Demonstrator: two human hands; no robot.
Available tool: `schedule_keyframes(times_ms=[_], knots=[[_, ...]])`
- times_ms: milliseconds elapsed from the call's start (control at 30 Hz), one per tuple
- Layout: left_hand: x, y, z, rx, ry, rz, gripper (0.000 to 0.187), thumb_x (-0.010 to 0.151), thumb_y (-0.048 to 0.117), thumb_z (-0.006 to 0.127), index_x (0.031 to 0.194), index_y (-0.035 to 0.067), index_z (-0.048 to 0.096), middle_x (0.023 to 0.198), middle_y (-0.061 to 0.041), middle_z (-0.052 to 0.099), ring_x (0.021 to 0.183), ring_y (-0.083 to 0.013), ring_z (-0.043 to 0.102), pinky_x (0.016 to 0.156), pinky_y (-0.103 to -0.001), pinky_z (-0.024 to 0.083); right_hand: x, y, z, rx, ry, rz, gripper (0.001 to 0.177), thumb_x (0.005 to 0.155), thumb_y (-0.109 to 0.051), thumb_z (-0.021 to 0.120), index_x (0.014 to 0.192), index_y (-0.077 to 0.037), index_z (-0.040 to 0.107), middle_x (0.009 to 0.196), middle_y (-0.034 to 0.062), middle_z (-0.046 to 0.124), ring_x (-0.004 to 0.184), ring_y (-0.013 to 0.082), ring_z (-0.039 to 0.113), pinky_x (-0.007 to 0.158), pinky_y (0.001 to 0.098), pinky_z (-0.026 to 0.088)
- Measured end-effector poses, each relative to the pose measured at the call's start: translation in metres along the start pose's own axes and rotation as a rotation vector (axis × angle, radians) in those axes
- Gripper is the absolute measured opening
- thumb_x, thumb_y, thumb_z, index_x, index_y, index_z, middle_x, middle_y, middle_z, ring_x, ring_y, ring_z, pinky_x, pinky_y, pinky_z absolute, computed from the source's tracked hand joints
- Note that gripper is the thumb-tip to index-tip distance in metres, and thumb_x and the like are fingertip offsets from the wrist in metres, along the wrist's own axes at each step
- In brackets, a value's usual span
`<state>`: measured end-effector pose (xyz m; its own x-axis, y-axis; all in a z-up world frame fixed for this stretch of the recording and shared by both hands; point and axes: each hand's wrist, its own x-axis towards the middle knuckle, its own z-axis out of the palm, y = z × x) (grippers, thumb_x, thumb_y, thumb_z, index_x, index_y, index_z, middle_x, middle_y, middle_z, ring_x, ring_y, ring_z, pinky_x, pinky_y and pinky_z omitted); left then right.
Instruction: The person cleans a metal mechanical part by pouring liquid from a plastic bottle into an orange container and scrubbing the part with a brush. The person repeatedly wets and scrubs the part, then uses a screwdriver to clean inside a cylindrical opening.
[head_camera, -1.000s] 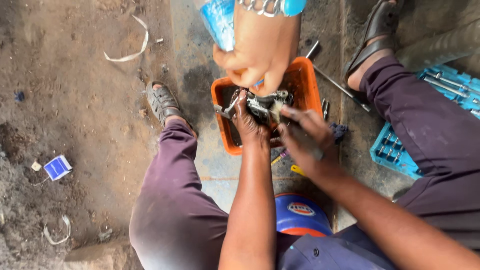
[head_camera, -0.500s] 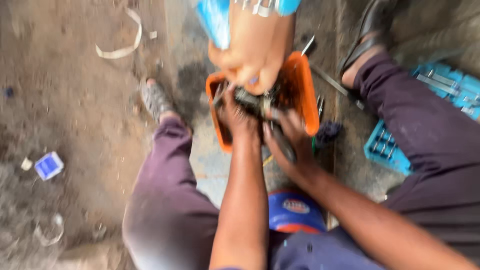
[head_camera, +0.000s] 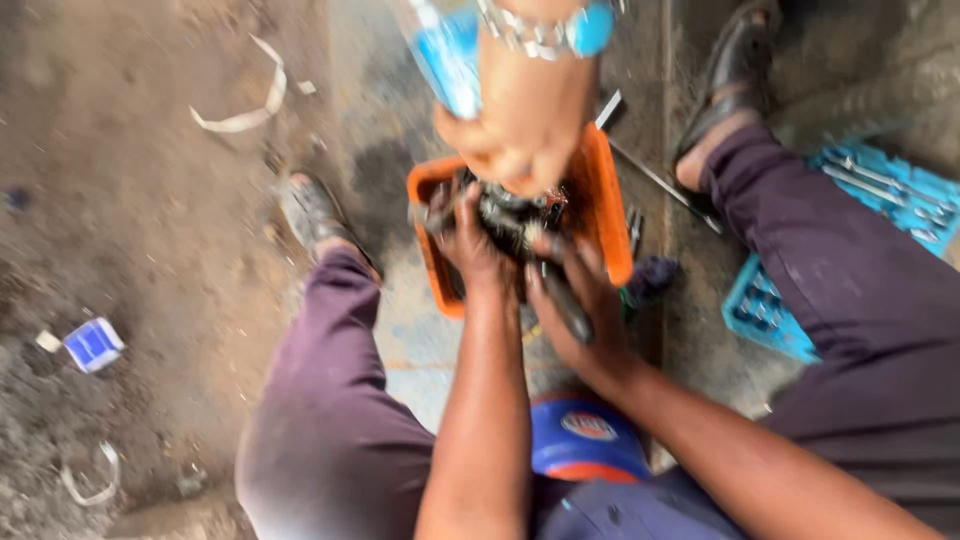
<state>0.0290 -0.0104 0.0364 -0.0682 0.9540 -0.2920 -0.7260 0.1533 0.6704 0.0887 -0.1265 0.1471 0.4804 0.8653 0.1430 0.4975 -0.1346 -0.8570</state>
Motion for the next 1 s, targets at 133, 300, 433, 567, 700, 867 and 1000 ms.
schedule_keyframes(times_ms=[133, 300, 433, 567, 700, 867, 1000], knots=[[0.000, -0.003, 0.015, -0.041, 0.099, -0.119, 0.042, 0.084, 0.007, 0.076, 0.120, 0.008, 0.056, 0.112, -0.011, 0.066, 0.098, -0.0241, 0.067, 0.087, -0.042, 0.058, 0.003, 0.002, -0.005, -0.193, 0.166, -0.233, 0.030, 0.099, -0.002, 0.070, 0.127, -0.004, 0.060, 0.124, 0.0170, 0.066, 0.110, 0.0365, 0.066, 0.095, 0.0458, 0.055], [-0.008, 0.008, 0.020, -0.097, 0.076, -0.239, 0.044, 0.078, 0.012, 0.072, 0.120, -0.001, 0.064, 0.115, -0.015, 0.072, 0.098, -0.0270, 0.074, 0.089, -0.044, 0.062, 0.003, 0.023, 0.000, -0.075, 0.094, -0.245, 0.032, 0.097, -0.002, 0.069, 0.128, -0.005, 0.060, 0.121, 0.0167, 0.065, 0.110, 0.0354, 0.067, 0.092, 0.0424, 0.056], [-0.004, 0.003, 0.000, -0.007, 0.057, -0.195, 0.040, 0.094, 0.011, 0.074, 0.129, -0.006, 0.062, 0.121, -0.014, 0.069, 0.106, -0.0252, 0.069, 0.093, -0.042, 0.058, -0.002, 0.018, -0.014, 0.076, -0.092, 0.005, 0.037, 0.094, -0.003, 0.072, 0.131, -0.005, 0.065, 0.108, 0.0136, 0.067, 0.097, 0.0265, 0.071, 0.083, 0.0358, 0.057], [0.018, 0.008, -0.009, -0.002, 0.017, -0.272, 0.043, 0.095, 0.019, 0.070, 0.129, -0.005, 0.062, 0.120, -0.013, 0.072, 0.107, -0.0249, 0.071, 0.093, -0.041, 0.059, 0.029, 0.011, -0.066, 0.257, -0.292, 0.059, 0.038, 0.089, -0.004, 0.076, 0.126, -0.003, 0.066, 0.126, 0.0116, 0.070, 0.118, 0.0210, 0.068, 0.098, 0.0321, 0.057], [0.023, 0.009, -0.015, 0.074, 0.040, -0.371, 0.048, 0.097, 0.028, 0.072, 0.131, -0.004, 0.061, 0.121, -0.015, 0.069, 0.107, -0.0255, 0.069, 0.090, -0.041, 0.057, 0.077, 0.046, -0.093, 0.359, -0.409, -0.129, 0.029, 0.096, 0.004, 0.067, 0.124, -0.004, 0.067, 0.133, 0.0108, 0.069, 0.131, 0.0208, 0.067, 0.117, 0.0339, 0.054], [0.013, 0.016, -0.017, 0.250, 0.019, -0.398, 0.059, 0.090, 0.036, 0.075, 0.135, 0.000, 0.060, 0.126, -0.010, 0.069, 0.113, -0.0213, 0.067, 0.092, -0.038, 0.056, 0.111, 0.072, -0.069, 0.375, -0.773, 0.352, 0.032, 0.085, -0.004, 0.073, 0.117, -0.009, 0.073, 0.124, 0.0053, 0.073, 0.116, 0.0190, 0.071, 0.101, 0.0343, 0.056], [0.016, 0.021, -0.020, 0.365, 0.039, -0.389, 0.061, 0.088, 0.036, 0.077, 0.134, 0.001, 0.059, 0.126, -0.009, 0.069, 0.113, -0.0209, 0.068, 0.093, -0.038, 0.056, 0.120, 0.073, -0.060, 0.433, -0.840, 0.226, 0.035, 0.082, -0.008, 0.074, 0.117, -0.011, 0.074, 0.117, 0.0035, 0.078, 0.109, 0.0174, 0.077, 0.098, 0.0329, 0.058]])
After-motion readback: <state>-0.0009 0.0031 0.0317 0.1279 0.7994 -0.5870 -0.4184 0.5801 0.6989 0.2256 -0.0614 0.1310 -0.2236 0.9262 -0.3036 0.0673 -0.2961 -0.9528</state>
